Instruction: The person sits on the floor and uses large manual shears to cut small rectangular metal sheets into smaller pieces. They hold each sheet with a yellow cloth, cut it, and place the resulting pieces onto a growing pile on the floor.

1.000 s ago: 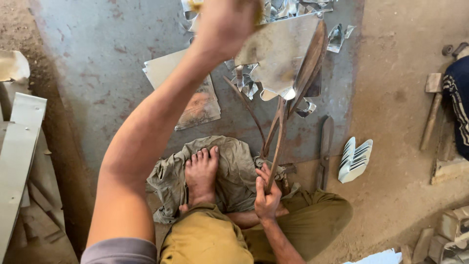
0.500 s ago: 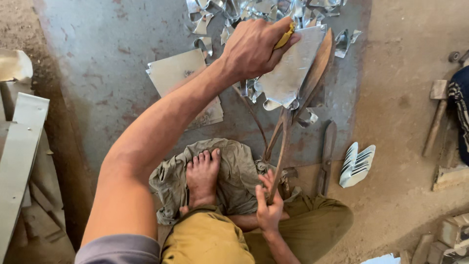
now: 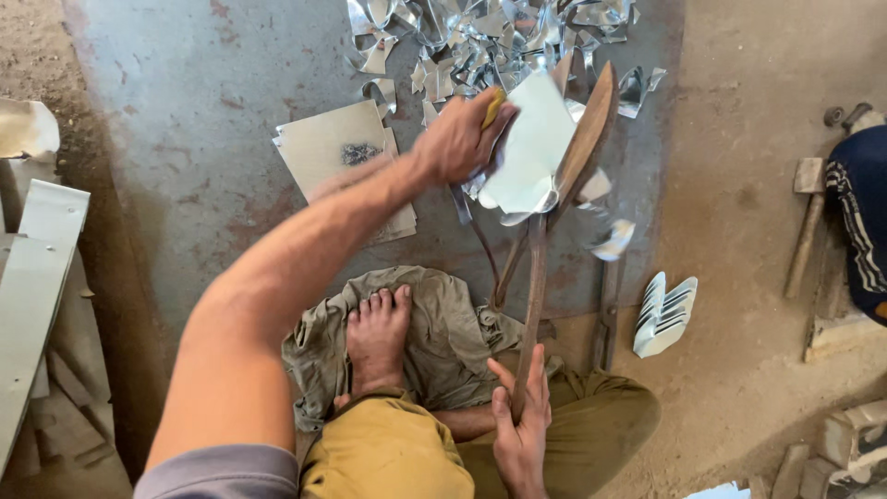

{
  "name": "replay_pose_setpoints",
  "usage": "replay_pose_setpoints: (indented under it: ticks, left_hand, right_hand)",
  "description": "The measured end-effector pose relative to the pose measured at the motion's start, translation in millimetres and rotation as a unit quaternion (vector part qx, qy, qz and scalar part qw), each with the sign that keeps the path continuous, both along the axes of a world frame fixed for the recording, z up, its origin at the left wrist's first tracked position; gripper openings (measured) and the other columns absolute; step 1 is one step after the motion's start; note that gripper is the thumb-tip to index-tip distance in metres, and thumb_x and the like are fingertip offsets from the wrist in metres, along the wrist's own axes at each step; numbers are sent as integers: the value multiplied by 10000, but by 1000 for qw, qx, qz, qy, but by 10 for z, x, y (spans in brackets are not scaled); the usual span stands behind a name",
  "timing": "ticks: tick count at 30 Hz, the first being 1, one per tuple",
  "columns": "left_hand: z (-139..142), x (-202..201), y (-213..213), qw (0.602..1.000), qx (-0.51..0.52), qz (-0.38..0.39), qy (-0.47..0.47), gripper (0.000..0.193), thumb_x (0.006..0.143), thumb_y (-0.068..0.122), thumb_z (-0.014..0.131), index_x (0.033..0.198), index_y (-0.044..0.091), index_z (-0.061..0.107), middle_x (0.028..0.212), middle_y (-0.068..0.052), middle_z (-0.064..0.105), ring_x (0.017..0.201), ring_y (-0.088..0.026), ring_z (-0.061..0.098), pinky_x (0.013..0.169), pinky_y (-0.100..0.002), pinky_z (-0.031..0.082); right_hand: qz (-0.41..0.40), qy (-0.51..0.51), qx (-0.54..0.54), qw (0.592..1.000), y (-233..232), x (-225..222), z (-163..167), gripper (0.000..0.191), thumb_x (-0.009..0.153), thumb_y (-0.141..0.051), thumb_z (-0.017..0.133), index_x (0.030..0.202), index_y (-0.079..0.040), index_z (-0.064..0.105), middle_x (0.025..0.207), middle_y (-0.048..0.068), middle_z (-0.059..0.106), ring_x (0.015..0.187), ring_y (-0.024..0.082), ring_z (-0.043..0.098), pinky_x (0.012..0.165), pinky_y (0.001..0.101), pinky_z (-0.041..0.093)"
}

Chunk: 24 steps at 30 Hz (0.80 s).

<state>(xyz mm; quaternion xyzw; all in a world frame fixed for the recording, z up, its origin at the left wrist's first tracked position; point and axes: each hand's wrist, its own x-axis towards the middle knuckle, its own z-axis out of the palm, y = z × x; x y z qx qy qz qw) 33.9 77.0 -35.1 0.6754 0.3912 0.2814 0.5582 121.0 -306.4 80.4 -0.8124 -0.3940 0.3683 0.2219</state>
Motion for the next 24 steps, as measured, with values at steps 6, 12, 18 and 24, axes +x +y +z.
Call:
replay_pose_setpoints:
  ticks: [6, 12, 18, 24]
  left_hand:
    - [337, -156, 105, 983, 179, 34, -24, 342, 1100, 368, 523, 1008, 42, 574, 662, -230, 606, 634, -471, 585, 550, -530, 445]
    - [339, -6, -756, 962, -88, 244, -87, 307, 1079, 347, 502, 1032, 63, 609, 757, -215, 659, 707, -398, 642, 658, -463, 516]
    - [328, 53, -948, 949, -24, 311, -34, 306, 1078, 322, 540, 1017, 42, 647, 782, -205, 681, 721, -408, 691, 590, -457, 483]
    - [628, -87, -795, 959, 23, 279, -51, 263, 1093, 277, 568, 1038, 26, 621, 645, -178, 632, 546, -324, 676, 496, -407, 467]
  right_hand:
    - [-58, 34, 22, 997, 140, -72, -194, 463, 998, -248, 642, 1409, -37, 611, 1506, 140, 569, 1402, 276, 494, 1129, 445, 388]
    - [-99, 93, 54, 989, 58, -73, -323, 589, 979, -248, 610, 1500, -3, 485, 1526, 156, 541, 1408, 288, 480, 1145, 423, 357]
    - [-91, 102, 54, 989, 19, -36, -416, 607, 982, -259, 619, 1511, 2, 475, 1556, 163, 516, 1468, 290, 440, 1177, 420, 340]
    - [-39, 70, 83, 993, 67, 34, -659, 650, 975, -268, 652, 1520, 17, 443, 1565, 190, 490, 1482, 314, 422, 1185, 430, 341]
